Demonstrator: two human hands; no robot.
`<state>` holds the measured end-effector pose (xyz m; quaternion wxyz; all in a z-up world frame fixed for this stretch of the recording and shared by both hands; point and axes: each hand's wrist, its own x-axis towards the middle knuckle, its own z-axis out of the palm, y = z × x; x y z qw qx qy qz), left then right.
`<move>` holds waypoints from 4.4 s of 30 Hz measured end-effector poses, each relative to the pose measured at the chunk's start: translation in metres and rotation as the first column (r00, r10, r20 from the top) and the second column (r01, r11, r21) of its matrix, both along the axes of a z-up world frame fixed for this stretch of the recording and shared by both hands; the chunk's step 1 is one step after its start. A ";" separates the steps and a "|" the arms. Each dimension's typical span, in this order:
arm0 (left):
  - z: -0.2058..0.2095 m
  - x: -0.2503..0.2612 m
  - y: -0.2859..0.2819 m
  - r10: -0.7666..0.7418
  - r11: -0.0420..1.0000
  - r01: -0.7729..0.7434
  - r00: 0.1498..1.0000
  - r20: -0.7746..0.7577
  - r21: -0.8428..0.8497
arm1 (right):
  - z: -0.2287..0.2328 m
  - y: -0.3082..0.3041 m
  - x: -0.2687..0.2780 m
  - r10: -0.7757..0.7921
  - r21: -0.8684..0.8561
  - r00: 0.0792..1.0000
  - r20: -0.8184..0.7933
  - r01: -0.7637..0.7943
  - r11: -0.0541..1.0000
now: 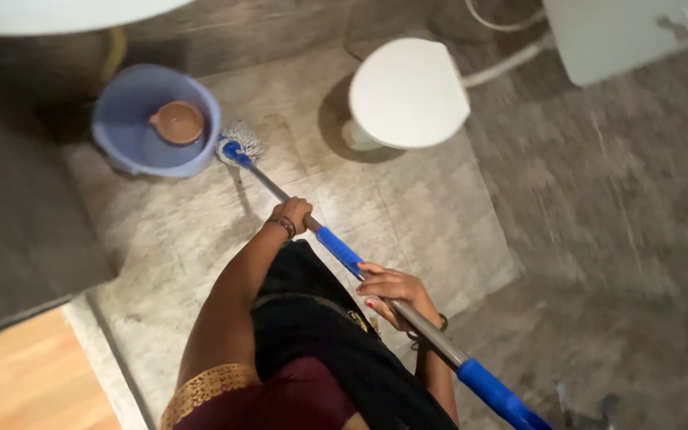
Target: The person mops the bathroom floor using a mop, cleaning the tiled area around the toilet and sink while occasionally moving a plastic bucket.
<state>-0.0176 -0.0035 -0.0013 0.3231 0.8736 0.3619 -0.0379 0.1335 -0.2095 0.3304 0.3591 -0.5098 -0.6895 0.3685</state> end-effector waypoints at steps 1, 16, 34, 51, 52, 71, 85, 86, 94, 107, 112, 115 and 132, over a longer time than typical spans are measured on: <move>0.000 -0.012 -0.004 0.035 0.999 -0.035 0.999 -0.003 -0.003 | 0.009 0.006 -0.007 0.035 -0.003 0.999 -0.003 -0.035 0.999; 0.089 -0.164 -0.061 -0.005 0.994 0.005 1.000 0.001 -0.107 | 0.083 0.063 -0.075 0.291 0.135 0.952 0.096 -0.302 0.944; 0.002 -0.195 -0.039 0.211 0.974 -0.201 0.973 -0.094 0.103 | 0.013 0.034 -0.080 0.261 -0.104 0.965 -0.028 -0.262 0.959; 0.041 0.140 -0.181 -0.408 0.912 0.411 0.909 0.080 -0.018 | 0.088 -0.169 0.076 -0.342 0.204 0.940 0.001 0.335 0.920; 0.043 0.158 -0.195 -0.429 0.902 0.431 0.900 0.079 -0.020 | 0.092 -0.184 0.082 -0.363 0.202 0.932 0.001 0.355 0.913; 0.043 0.258 -0.297 -0.245 0.887 0.381 0.866 0.436 -0.260 | 0.095 -0.206 0.168 -0.114 0.327 0.993 0.039 0.095 0.940; 0.041 0.091 -0.271 -0.159 0.887 0.326 0.881 0.447 -0.327 | 0.089 -0.165 0.087 0.190 0.296 0.977 -0.099 -0.153 0.943; 0.041 0.067 -0.269 -0.113 0.891 0.285 0.893 0.436 -0.353 | 0.082 -0.158 0.080 0.209 0.281 0.968 -0.139 -0.163 0.946; 0.035 -0.111 -0.235 0.046 0.925 -0.045 0.999 -0.007 -0.376 | 0.033 -0.117 0.003 0.125 0.051 0.976 -0.178 -0.118 0.992; 0.021 -0.181 -0.248 -0.226 0.937 0.152 0.950 -0.216 -0.314 | 0.002 -0.169 -0.046 -0.063 -0.177 0.995 -0.077 0.048 0.983; 0.033 -0.108 -0.262 -0.289 0.936 0.228 0.933 -0.213 -0.269 | 0.046 -0.200 -0.016 -0.079 -0.023 0.979 -0.186 0.076 0.997; 0.043 -0.054 -0.281 -0.392 0.900 0.361 0.915 -0.093 -0.244 | 0.076 -0.229 0.004 -0.118 0.083 0.986 -0.121 0.128 0.988; 0.089 0.206 -0.425 -0.697 0.650 0.745 0.663 0.274 -0.147 | 0.158 -0.347 0.051 -0.376 0.300 0.858 0.350 0.278 0.913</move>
